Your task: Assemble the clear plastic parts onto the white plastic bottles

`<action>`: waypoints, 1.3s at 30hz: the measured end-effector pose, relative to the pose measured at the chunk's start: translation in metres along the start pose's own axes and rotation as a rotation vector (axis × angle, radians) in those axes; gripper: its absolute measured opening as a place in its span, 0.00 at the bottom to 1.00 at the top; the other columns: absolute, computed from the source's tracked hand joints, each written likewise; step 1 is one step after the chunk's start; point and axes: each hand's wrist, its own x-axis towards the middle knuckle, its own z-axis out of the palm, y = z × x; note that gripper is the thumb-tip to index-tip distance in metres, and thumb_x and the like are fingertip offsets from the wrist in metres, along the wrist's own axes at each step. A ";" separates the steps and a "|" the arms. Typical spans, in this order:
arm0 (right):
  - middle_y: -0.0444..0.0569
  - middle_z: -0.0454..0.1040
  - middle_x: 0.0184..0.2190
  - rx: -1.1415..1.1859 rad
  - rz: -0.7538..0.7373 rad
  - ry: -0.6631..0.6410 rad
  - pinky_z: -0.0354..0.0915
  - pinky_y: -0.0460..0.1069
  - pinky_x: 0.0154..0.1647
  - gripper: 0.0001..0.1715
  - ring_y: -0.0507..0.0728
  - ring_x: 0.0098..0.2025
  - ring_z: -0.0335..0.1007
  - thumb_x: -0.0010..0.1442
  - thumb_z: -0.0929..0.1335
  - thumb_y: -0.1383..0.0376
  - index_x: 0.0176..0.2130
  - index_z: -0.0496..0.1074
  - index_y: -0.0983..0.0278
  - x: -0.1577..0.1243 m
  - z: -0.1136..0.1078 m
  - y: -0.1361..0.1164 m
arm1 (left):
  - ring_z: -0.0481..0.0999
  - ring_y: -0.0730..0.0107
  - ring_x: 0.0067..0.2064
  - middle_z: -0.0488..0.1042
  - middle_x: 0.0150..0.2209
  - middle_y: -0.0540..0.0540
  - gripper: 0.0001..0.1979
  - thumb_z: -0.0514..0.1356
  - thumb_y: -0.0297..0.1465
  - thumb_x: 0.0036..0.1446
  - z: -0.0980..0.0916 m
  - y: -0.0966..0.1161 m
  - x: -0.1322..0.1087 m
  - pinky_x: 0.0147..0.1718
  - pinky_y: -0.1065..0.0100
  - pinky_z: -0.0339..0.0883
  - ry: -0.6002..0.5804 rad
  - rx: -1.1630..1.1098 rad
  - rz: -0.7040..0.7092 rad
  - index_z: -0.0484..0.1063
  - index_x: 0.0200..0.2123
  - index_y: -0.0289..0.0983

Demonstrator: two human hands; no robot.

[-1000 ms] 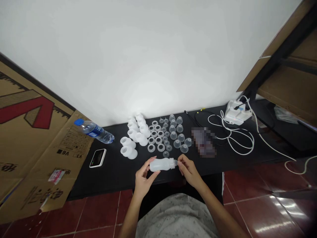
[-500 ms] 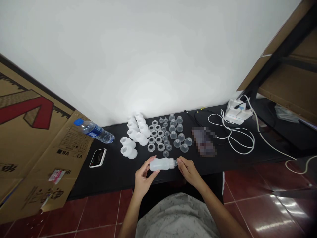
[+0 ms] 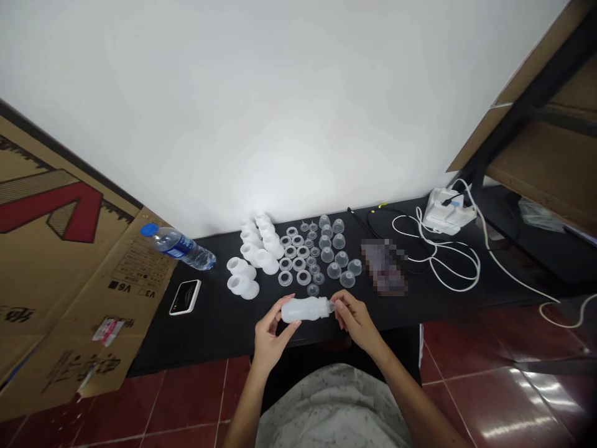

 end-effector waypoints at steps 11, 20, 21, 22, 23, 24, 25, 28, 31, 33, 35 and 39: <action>0.45 0.76 0.29 0.070 -0.001 0.043 0.66 0.46 0.24 0.22 0.52 0.25 0.68 0.71 0.72 0.45 0.44 0.77 0.61 -0.003 0.002 0.005 | 0.83 0.47 0.61 0.80 0.63 0.36 0.29 0.75 0.37 0.60 -0.001 -0.003 0.001 0.64 0.53 0.77 0.004 0.081 -0.010 0.80 0.63 0.39; 0.44 0.76 0.25 0.061 0.030 0.033 0.70 0.48 0.26 0.25 0.54 0.24 0.73 0.70 0.72 0.42 0.37 0.75 0.61 -0.002 0.001 0.004 | 0.83 0.47 0.60 0.80 0.63 0.35 0.28 0.76 0.35 0.59 -0.001 -0.003 0.002 0.62 0.53 0.78 -0.018 0.039 0.018 0.81 0.62 0.39; 0.44 0.76 0.25 0.063 0.033 0.029 0.70 0.47 0.26 0.25 0.54 0.24 0.73 0.70 0.72 0.43 0.37 0.75 0.61 -0.002 0.000 0.004 | 0.84 0.47 0.60 0.81 0.63 0.35 0.28 0.77 0.35 0.59 -0.001 -0.003 0.002 0.62 0.54 0.78 -0.015 0.032 0.021 0.81 0.61 0.39; 0.44 0.76 0.25 0.066 0.035 0.026 0.70 0.47 0.27 0.25 0.54 0.24 0.73 0.70 0.72 0.43 0.37 0.75 0.61 -0.002 0.000 0.004 | 0.84 0.47 0.60 0.81 0.62 0.35 0.27 0.77 0.35 0.58 -0.001 -0.002 0.002 0.61 0.54 0.79 -0.009 0.024 0.024 0.81 0.60 0.39; 0.43 0.76 0.25 0.072 0.034 0.024 0.71 0.47 0.27 0.24 0.54 0.24 0.73 0.71 0.72 0.44 0.38 0.75 0.61 -0.001 0.000 0.004 | 0.84 0.47 0.60 0.81 0.62 0.35 0.27 0.77 0.36 0.58 -0.001 -0.002 0.002 0.61 0.55 0.79 -0.003 0.017 0.026 0.82 0.60 0.39; 0.43 0.76 0.25 0.079 0.031 0.023 0.71 0.48 0.28 0.23 0.54 0.25 0.73 0.71 0.72 0.44 0.39 0.76 0.61 -0.001 0.000 0.004 | 0.84 0.47 0.59 0.81 0.62 0.35 0.27 0.77 0.36 0.57 0.000 -0.001 0.002 0.60 0.55 0.79 0.001 0.015 0.026 0.82 0.59 0.39; 0.44 0.76 0.25 0.087 0.024 0.024 0.72 0.48 0.29 0.23 0.54 0.25 0.74 0.70 0.73 0.45 0.40 0.77 0.61 -0.001 -0.001 0.003 | 0.84 0.47 0.59 0.81 0.62 0.35 0.26 0.77 0.36 0.57 0.000 -0.001 0.002 0.60 0.56 0.80 0.004 0.016 0.024 0.82 0.59 0.39; 0.46 0.79 0.30 0.119 0.003 0.025 0.75 0.50 0.32 0.23 0.55 0.29 0.77 0.68 0.75 0.45 0.45 0.79 0.61 0.000 -0.002 0.002 | 0.85 0.47 0.59 0.82 0.61 0.35 0.27 0.77 0.38 0.58 0.001 0.001 0.001 0.60 0.55 0.79 0.013 0.027 0.006 0.82 0.60 0.38; 0.46 0.80 0.30 0.133 0.001 0.016 0.77 0.51 0.35 0.23 0.56 0.30 0.77 0.67 0.75 0.45 0.46 0.79 0.61 0.000 -0.002 0.001 | 0.86 0.48 0.57 0.83 0.59 0.35 0.29 0.77 0.40 0.58 0.002 0.001 0.001 0.60 0.55 0.80 0.041 0.035 -0.014 0.81 0.60 0.37; 0.46 0.79 0.28 0.122 0.006 0.024 0.76 0.51 0.34 0.22 0.56 0.29 0.77 0.68 0.74 0.45 0.44 0.79 0.61 0.000 -0.002 0.003 | 0.86 0.47 0.57 0.84 0.59 0.35 0.30 0.77 0.40 0.58 0.002 0.001 0.001 0.60 0.54 0.80 0.055 0.054 -0.025 0.81 0.61 0.37; 0.45 0.79 0.26 0.101 0.014 0.036 0.75 0.50 0.32 0.22 0.56 0.27 0.76 0.69 0.74 0.45 0.40 0.78 0.61 0.000 -0.002 0.004 | 0.85 0.47 0.58 0.84 0.59 0.36 0.30 0.77 0.41 0.58 0.003 0.001 0.001 0.60 0.53 0.80 0.056 0.070 -0.029 0.81 0.61 0.37; 0.45 0.78 0.25 0.074 0.021 0.037 0.73 0.49 0.31 0.23 0.55 0.26 0.75 0.71 0.72 0.46 0.36 0.77 0.61 -0.001 -0.002 0.006 | 0.85 0.47 0.59 0.83 0.59 0.36 0.29 0.77 0.40 0.58 0.001 0.000 0.002 0.61 0.53 0.79 0.022 0.060 -0.013 0.81 0.61 0.38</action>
